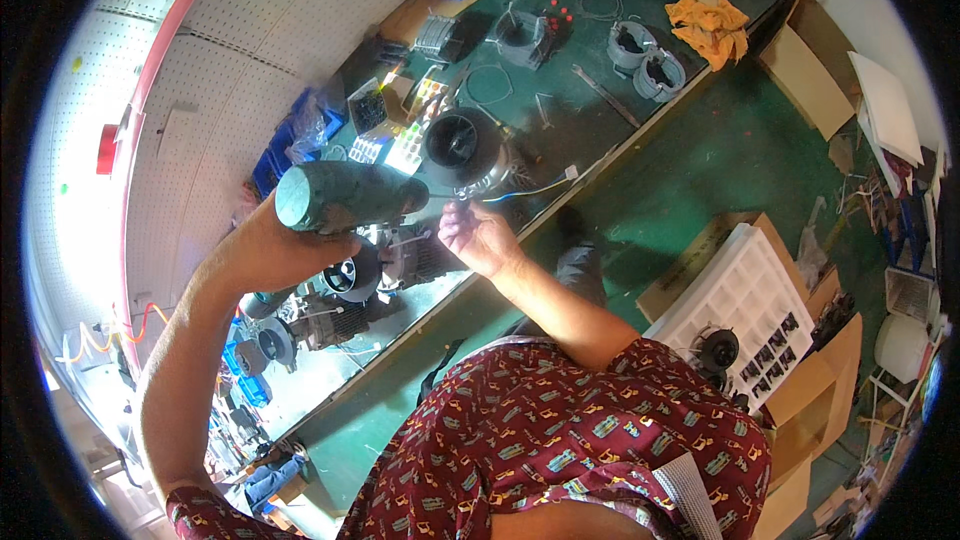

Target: The person assembles small electric fans by attaching fan blades to motor housings using a cordless drill. They repeatedly pick up fan components, align them, and fasten them with screws, then place the assembled units on the workbench.

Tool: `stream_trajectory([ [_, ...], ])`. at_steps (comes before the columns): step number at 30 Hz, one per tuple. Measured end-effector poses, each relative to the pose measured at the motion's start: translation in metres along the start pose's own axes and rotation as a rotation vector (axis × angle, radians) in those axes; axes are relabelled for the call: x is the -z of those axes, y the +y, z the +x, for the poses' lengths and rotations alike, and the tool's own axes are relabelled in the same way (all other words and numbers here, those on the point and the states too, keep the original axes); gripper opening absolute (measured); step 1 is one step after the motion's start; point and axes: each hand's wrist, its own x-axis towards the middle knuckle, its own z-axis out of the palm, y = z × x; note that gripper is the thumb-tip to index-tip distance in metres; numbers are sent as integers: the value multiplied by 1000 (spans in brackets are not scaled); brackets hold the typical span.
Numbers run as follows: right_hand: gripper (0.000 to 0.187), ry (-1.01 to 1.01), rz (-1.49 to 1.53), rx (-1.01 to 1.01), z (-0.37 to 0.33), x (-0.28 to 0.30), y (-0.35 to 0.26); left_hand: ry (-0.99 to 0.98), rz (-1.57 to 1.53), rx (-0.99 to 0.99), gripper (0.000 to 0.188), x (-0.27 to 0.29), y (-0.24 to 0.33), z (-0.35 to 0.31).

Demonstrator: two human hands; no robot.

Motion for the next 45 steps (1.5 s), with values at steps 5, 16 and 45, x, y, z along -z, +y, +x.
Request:
stream_trajectory([
  [5, 21, -32, -54, -7, -2, -3, 1, -19, -38, -71, 49, -1, -6, 6],
  [16, 27, -16, -24, 10, -3, -3, 2, -17, -41, -24, 51, -5, -4, 6],
  [45, 26, 120, -260, 61, -2, 6, -4, 5, -95, -36, 44, -11, 7, 1],
])
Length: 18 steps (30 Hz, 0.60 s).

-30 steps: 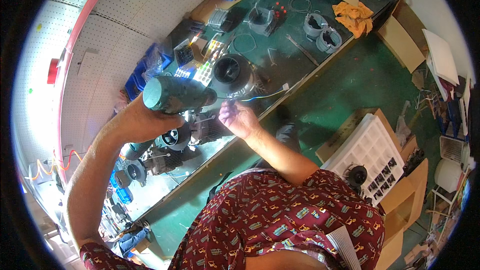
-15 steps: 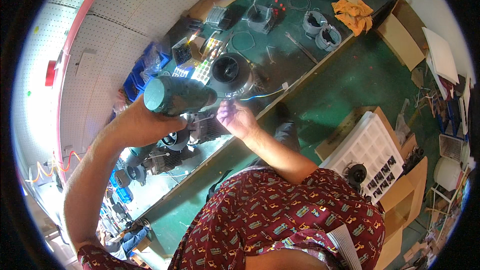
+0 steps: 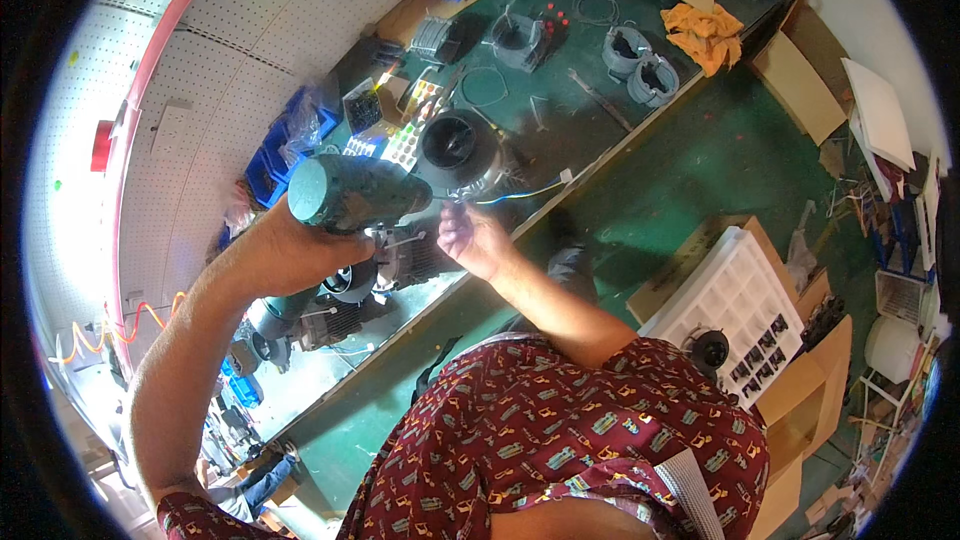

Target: The person assembles small electric fans by attaching fan blades to motor housings using a cordless drill. They repeatedly pick up fan components, align them, and fasten them with screws, then place the assembled units on the workbench.

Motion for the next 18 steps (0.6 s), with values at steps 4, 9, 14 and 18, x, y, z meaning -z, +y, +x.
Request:
stream_trajectory([
  [4, 23, 369, -819, 115, -26, -8, -16, -44, -19, 1, 52, 2, 5, 3],
  [9, 23, 481, -1719, 967, -53, -32, -58, -15, 22, -80, 42, 2, -3, 5],
  [14, 24, 125, -2193, 1188, -37, -40, -101, -17, 29, -76, 43, 4, -12, 10],
  [18, 24, -14, -2432, 1210, -36, -42, -113, -20, 8, -50, 50, 2, -15, 10],
])
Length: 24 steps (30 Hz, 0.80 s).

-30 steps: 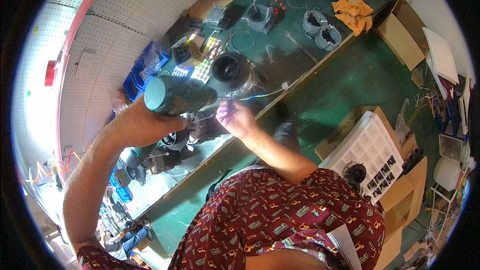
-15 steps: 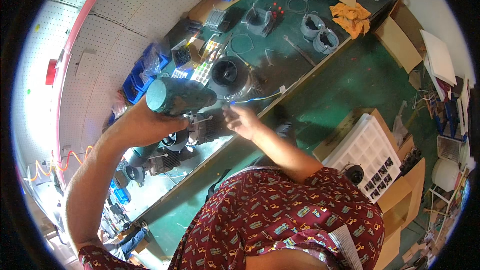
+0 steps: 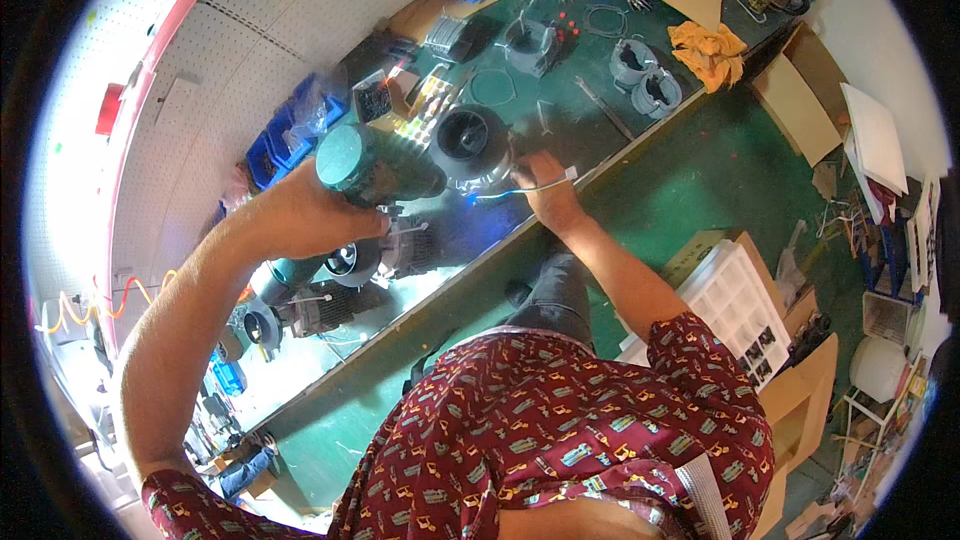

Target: The person assembles small electric fans by attaching fan blades to motor housings using a cordless drill. They repeatedly pick up fan components, align them, and fasten them with screws, then place the assembled units on the workbench.

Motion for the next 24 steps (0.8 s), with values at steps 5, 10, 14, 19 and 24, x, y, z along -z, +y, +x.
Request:
stream_trajectory([
  [5, 24, 35, -105, 86, 0, -5, -1, -41, -44, -29, 60, 4, -4, -1],
  [10, 22, 27, -44, 19, -1, -9, -1, -33, -5, 7, 56, 7, -1, -1],
  [14, 24, 10, -32, -6, -1, -9, -1, -65, 65, -6, 50, 11, -4, 4],
  [19, 22, 13, -16, -15, 0, -8, -2, -76, 48, 156, 44, 12, -4, 12],
  [24, 23, 39, 37, 40, 3, -7, -4, 15, 5, -49, 38, 0, -14, 11],
])
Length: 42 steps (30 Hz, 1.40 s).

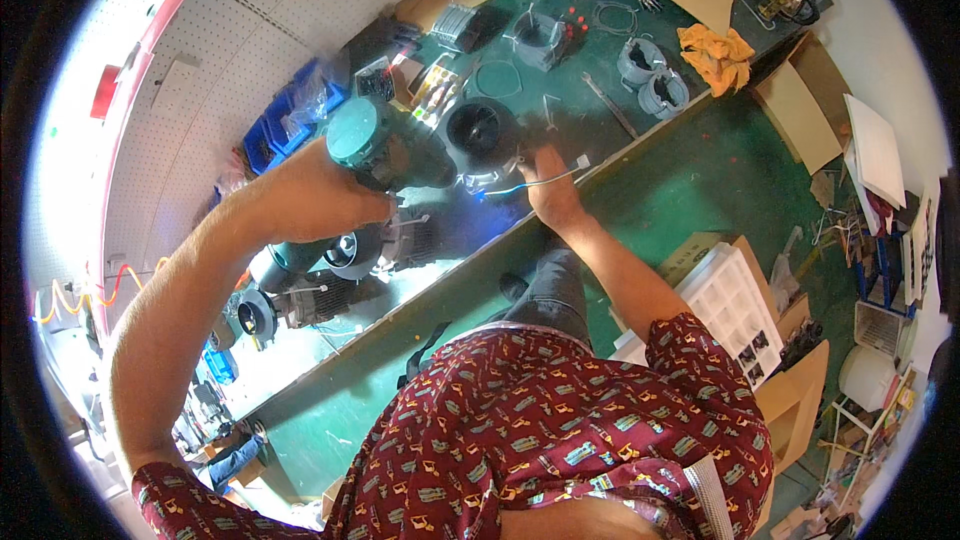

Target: The person assembles small electric fans by attaching fan blades to motor housings using a cordless drill. They repeatedly pick up fan components, align them, and fasten them with screws, then place the assembled units on the workbench.

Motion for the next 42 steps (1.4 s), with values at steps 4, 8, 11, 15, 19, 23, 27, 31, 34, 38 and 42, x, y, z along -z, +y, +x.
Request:
stream_trajectory([
  [4, 24, -15, -40, -3, -2, -1, -1, -31, -60, 196, 27, 3, 6, -1],
  [8, 24, 2, -27, 8, -2, -1, -7, -46, -87, 192, 20, 2, 2, -1],
  [11, 24, 8, -45, 23, -3, -3, -4, -49, 6, 295, 20, -2, -7, 4],
  [15, 24, 18, -74, -19, -8, -11, -2, 37, -24, 224, 28, -8, -8, 0],
  [19, 26, 52, -53, -9, -6, -16, 0, 52, -92, 253, 27, -10, 8, -5],
  [23, 29, 29, -21, -35, -9, -15, -8, 20, -200, 203, 27, -12, 6, -9],
  [27, 30, 18, 34, -92, -19, -19, -22, -2, -215, 236, 25, -5, 1, -17],
  [31, 27, -73, 113, -252, -8, -11, -28, 17, -272, 247, 28, -4, -8, -25],
  [34, 27, -180, 396, -599, -4, 1, -24, 108, -208, 252, 21, -5, 1, -33],
  [38, 26, -262, 1046, -831, -6, 21, -7, 123, -210, 281, 19, -4, -7, -41],
  [42, 27, -242, 977, -880, 15, 34, -30, 129, -267, 243, 31, 4, -8, -54],
])
